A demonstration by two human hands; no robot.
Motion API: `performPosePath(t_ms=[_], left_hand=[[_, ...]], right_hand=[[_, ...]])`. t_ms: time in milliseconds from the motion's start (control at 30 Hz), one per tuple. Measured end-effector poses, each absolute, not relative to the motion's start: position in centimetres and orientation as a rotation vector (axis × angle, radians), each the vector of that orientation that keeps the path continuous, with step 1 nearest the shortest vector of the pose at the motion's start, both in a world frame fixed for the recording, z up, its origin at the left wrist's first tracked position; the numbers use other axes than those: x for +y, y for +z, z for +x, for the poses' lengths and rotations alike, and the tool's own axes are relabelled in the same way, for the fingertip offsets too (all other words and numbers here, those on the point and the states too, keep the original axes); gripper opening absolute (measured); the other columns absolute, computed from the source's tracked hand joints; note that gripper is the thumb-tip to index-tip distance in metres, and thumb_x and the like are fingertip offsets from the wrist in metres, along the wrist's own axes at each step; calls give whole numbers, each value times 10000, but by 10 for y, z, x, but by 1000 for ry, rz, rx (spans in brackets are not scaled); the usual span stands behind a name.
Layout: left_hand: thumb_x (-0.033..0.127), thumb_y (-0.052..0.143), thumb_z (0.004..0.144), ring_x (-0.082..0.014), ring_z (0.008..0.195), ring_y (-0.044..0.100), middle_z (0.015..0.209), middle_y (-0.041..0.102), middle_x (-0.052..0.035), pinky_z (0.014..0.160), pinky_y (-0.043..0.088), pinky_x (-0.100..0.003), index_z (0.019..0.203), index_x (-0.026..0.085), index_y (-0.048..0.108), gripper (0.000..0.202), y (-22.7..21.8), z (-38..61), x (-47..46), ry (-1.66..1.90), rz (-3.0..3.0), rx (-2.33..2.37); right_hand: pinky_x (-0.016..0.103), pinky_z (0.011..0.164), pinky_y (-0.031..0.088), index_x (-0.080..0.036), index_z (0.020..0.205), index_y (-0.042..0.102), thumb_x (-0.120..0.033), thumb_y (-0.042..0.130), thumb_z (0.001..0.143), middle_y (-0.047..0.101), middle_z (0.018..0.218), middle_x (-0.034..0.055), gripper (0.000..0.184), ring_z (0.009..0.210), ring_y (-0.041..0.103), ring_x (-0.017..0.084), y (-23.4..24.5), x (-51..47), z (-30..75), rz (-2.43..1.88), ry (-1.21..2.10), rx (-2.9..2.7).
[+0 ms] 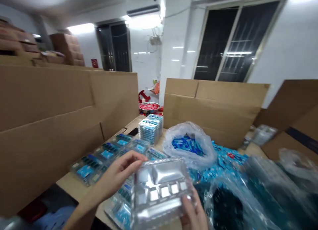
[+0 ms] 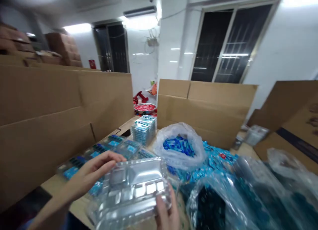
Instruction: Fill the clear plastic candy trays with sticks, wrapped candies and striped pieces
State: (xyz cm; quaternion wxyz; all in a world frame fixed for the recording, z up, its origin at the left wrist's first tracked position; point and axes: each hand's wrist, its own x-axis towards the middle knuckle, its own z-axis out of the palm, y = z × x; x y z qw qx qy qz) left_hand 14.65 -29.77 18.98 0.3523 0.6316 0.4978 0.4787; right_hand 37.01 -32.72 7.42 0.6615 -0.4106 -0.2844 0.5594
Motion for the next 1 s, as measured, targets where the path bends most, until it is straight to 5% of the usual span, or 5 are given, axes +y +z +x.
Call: performPosePath(t_ms=[200, 433, 633, 767, 1000], left_hand=[[623, 587, 878, -269, 1284, 553, 1442, 553, -97, 1056, 482, -373, 1394, 283, 525, 621, 155, 193, -294, 1142, 1762, 968], [364, 645, 922, -221, 1387, 442, 1504, 408, -30, 1141, 390, -370, 1241, 392, 573, 329, 148, 181, -310, 1051, 2219, 885], [352, 658, 908, -216, 1336, 477, 1442, 427, -48, 1110, 419, -367, 1084, 313, 576, 198, 143, 199, -309, 1189, 2248, 804], [244, 624, 934, -202, 1304, 518, 1447, 450, -26, 1073, 460, -325, 1000, 308, 612, 93, 155, 202, -318, 1157, 2220, 675], [372, 572, 958, -241, 1374, 485, 1496, 490, -6, 1089, 454, -377, 1088, 373, 673, 165, 131, 207, -326, 1011, 1728, 530]], right_hand=[[193, 522, 568, -238, 1068, 742, -419, 922, 640, 745, 933, 2, 498, 655, 659, 141, 119, -345, 410, -795, 1162, -379], [149, 319, 430, -241, 1043, 746, -533, 936, 570, 682, 762, -27, 587, 493, 543, 103, 134, -348, 422, -783, 1232, -388], [236, 703, 585, -270, 1239, 663, -525, 834, 731, 683, 1197, 44, 594, 947, 678, 200, 134, -353, 432, -1023, 872, -669], [436, 1088, 434, -230, 1375, 562, -521, 794, 730, 532, 1443, 100, 744, 1319, 500, 307, 125, -359, 438, -1287, 617, -911], [412, 893, 558, -196, 1119, 719, -686, 726, 748, 742, 1076, 116, 615, 1056, 680, 331, 79, -387, 435, -1298, 910, -730]])
